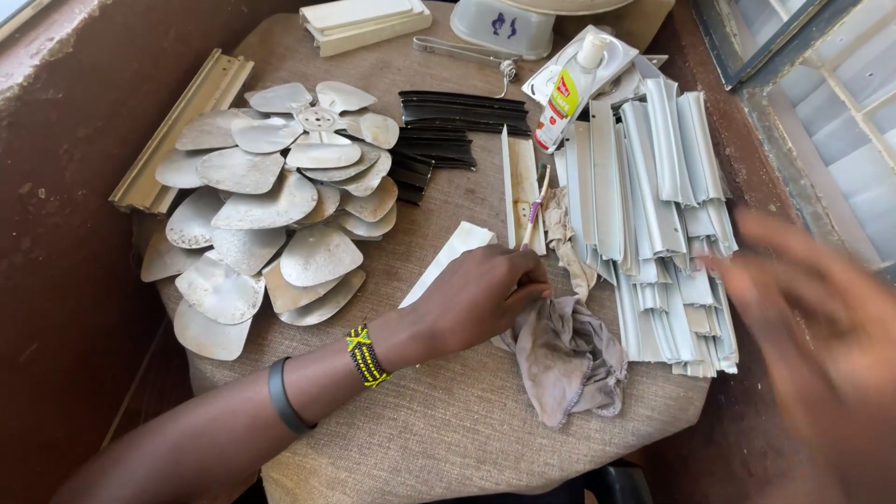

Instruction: Cleaning metal strips using a cloth and a toothbrush to remove dust and debris in a workshop environment.

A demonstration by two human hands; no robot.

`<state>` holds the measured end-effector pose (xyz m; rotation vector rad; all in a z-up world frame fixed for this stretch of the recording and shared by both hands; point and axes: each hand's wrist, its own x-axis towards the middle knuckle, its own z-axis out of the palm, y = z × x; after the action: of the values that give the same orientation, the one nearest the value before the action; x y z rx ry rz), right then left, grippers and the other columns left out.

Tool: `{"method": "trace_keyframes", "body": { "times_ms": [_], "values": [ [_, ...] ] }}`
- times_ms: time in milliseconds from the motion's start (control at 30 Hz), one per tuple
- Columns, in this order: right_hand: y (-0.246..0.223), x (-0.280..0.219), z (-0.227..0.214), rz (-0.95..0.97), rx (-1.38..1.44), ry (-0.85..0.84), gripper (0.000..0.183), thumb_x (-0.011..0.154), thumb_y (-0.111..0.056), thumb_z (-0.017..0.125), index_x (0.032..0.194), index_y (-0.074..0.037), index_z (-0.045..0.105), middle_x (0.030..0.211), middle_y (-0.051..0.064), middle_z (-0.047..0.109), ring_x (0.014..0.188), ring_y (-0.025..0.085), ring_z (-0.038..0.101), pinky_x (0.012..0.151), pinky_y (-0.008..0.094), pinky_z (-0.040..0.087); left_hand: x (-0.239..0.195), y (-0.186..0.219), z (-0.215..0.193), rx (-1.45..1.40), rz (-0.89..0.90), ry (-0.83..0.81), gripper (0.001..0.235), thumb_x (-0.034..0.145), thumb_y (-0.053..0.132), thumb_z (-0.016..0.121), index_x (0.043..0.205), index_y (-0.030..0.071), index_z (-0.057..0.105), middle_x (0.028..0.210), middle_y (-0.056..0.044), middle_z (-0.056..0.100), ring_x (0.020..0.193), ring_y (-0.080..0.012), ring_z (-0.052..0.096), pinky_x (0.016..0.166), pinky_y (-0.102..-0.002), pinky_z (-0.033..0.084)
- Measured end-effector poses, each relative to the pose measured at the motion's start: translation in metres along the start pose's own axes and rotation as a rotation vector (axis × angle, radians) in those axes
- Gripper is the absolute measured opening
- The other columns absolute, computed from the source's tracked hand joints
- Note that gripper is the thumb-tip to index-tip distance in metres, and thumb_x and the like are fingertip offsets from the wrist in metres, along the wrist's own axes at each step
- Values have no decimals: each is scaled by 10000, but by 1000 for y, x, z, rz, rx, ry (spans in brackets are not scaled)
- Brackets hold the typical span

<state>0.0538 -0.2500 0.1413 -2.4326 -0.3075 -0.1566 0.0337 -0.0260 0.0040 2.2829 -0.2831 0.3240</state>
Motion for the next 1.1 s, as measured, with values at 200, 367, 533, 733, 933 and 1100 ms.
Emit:
{"method": "trace_keyframes", "body": {
  "times_ms": [200,367,533,733,933,1100],
  "values": [
    [-13,179,91,-637,66,-64,773,1004,-379,752,1526,53,381,1439,326,553,1237,424,609,941,557,519,-5,-6,-1,180,67,7,190,1021,274,573,971,98,625,900,-116,707,840,-323,630,683,-465,496],
    [12,282,172,-552,-34,13,781,779,-354,946,1422,-117,569,1133,162,751,968,253,726,741,413,559,-8,-9,-5,208,106,154,279,1024,378,534,957,115,601,890,-99,677,836,-339,607,704,-477,478],
    [-11,225,139,-748,164,30,352,966,-19,777,1254,-23,575,1239,193,689,1090,342,680,793,472,597,-8,-11,-11,251,80,89,323,1023,405,527,969,105,633,892,-106,701,870,-346,619,691,-500,494],
    [-9,83,51,-739,422,-234,481,1106,-123,484,1546,-52,304,1321,134,419,1207,294,554,1057,428,459,-8,-16,-1,314,38,-44,381,1024,453,552,946,94,655,889,-116,686,905,-361,614,693,-518,510],
    [45,24,47,-697,-207,-399,616,834,-241,733,1409,-147,534,1188,72,654,1047,207,661,993,360,544,-3,-15,-6,171,-80,-109,278,1028,309,595,872,104,698,850,-106,730,790,-342,668,699,-494,518],
    [69,31,65,-895,-537,-249,812,792,-262,783,1547,-180,496,1274,120,707,1171,291,638,1097,464,488,-2,-21,-9,-43,-66,-92,270,1012,250,587,808,118,704,749,-87,738,667,-343,656,610,-436,426]
  ]
}}
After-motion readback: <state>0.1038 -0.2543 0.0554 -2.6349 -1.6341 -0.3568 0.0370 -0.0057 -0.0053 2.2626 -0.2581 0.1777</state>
